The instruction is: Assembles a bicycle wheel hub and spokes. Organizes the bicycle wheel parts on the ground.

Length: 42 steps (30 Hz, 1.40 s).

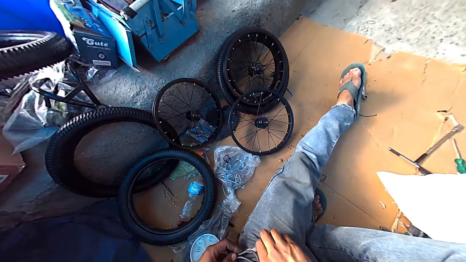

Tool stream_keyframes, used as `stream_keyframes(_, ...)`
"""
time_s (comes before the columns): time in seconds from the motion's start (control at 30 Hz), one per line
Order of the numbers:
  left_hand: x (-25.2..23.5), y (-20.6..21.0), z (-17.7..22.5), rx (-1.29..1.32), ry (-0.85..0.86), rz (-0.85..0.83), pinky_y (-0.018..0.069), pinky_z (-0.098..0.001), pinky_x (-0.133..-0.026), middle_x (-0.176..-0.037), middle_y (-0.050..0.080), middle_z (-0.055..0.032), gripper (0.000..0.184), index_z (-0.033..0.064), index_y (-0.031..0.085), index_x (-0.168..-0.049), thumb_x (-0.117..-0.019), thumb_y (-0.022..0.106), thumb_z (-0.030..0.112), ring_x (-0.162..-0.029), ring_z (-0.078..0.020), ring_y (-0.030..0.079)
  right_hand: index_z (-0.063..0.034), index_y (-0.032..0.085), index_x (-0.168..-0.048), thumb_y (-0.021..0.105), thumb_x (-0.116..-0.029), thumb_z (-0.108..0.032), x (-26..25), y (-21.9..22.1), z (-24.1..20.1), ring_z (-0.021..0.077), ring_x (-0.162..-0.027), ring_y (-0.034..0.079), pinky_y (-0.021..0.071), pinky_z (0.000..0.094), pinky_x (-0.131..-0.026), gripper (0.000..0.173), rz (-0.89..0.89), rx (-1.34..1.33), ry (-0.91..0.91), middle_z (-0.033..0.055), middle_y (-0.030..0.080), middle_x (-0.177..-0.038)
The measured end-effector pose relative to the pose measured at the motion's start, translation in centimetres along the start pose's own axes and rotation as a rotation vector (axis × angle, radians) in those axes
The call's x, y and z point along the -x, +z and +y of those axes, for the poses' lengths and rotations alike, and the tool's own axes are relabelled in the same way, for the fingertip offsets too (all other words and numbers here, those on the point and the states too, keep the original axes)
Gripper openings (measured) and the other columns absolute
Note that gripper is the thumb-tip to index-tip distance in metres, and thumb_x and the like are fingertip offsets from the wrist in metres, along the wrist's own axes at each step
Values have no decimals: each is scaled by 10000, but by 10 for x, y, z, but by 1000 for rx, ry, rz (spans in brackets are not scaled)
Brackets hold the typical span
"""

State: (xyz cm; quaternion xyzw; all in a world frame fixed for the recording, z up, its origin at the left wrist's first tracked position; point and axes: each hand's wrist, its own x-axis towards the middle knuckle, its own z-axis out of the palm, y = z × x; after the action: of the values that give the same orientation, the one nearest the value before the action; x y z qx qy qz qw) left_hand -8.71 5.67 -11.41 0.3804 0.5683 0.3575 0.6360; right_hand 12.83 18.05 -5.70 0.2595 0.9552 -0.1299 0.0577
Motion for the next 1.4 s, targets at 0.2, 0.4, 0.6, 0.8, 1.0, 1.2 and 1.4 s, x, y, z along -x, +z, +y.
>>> stream_keyframes(0.2, -3, 3, -5, -252, 243, 10, 592, -346, -899, -1061, 711, -114, 173, 19, 746, -1118, -980, 685, 103, -993, -167, 688, -104, 692, -870, 598, -969, -221, 2, 24, 14, 227, -779, 688, 578, 348, -585, 180, 200, -206, 47, 77, 664, -885)
stream_keyframes(0.4, -3, 18, -5, -379, 241, 180, 597, -296, -886, -1022, 738, -58, 160, 68, 771, -1078, -978, 707, 175, -959, -107, 702, -146, 764, -937, 673, -915, -283, -6, 5, 35, 201, -772, 679, 568, 436, -679, 166, -112, -579, 154, 40, 705, -918)
stream_keyframes(0.6, -5, 19, -12, -392, 286, 215, 596, -290, -872, -1021, 737, -67, 159, 59, 761, -1072, -985, 699, 177, -950, -109, 703, -151, 744, -1060, 667, -965, -385, -21, -21, 53, 250, -871, 683, 573, 470, -752, 264, -271, -564, 1, 82, 688, -1036)
stream_keyframes(0.8, -9, 17, -16, -402, 341, 199, 589, -303, -878, -1031, 725, -73, 162, 71, 750, -1096, -998, 682, 179, -954, -126, 693, -38, 679, -1019, 642, -931, -188, -16, -19, 12, 360, -965, 686, 574, 472, -657, 178, -238, -139, -38, 166, 677, -1003)
stream_keyframes(1.0, -10, 13, -18, -364, 392, 160, 578, -306, -895, -1021, 722, -69, 163, 76, 759, -1093, -1002, 679, 185, -969, -129, 684, -30, 703, -946, 629, -930, -179, -15, -7, 16, 320, -841, 720, 600, 460, -634, 167, -116, -132, -5, 151, 695, -907)
stream_keyframes(1.2, -7, 14, -21, -371, 396, 175, 562, -307, -927, -1025, 723, -67, 178, 82, 759, -1088, -1000, 678, 214, -1000, -132, 678, -136, 754, -894, 708, -855, -289, -21, 5, 46, 163, -715, 668, 558, 413, -666, 164, -162, -575, 155, 14, 707, -818)
stream_keyframes(1.4, -8, 16, -27, -306, 412, 237, 551, -291, -929, -1067, 683, -47, 160, 125, 777, -1074, -981, 713, 238, -1035, -113, 639, -188, 757, -873, 717, -825, -357, -31, 2, 47, 136, -700, 646, 530, 430, -659, 180, -257, -575, 217, -35, 694, -778)
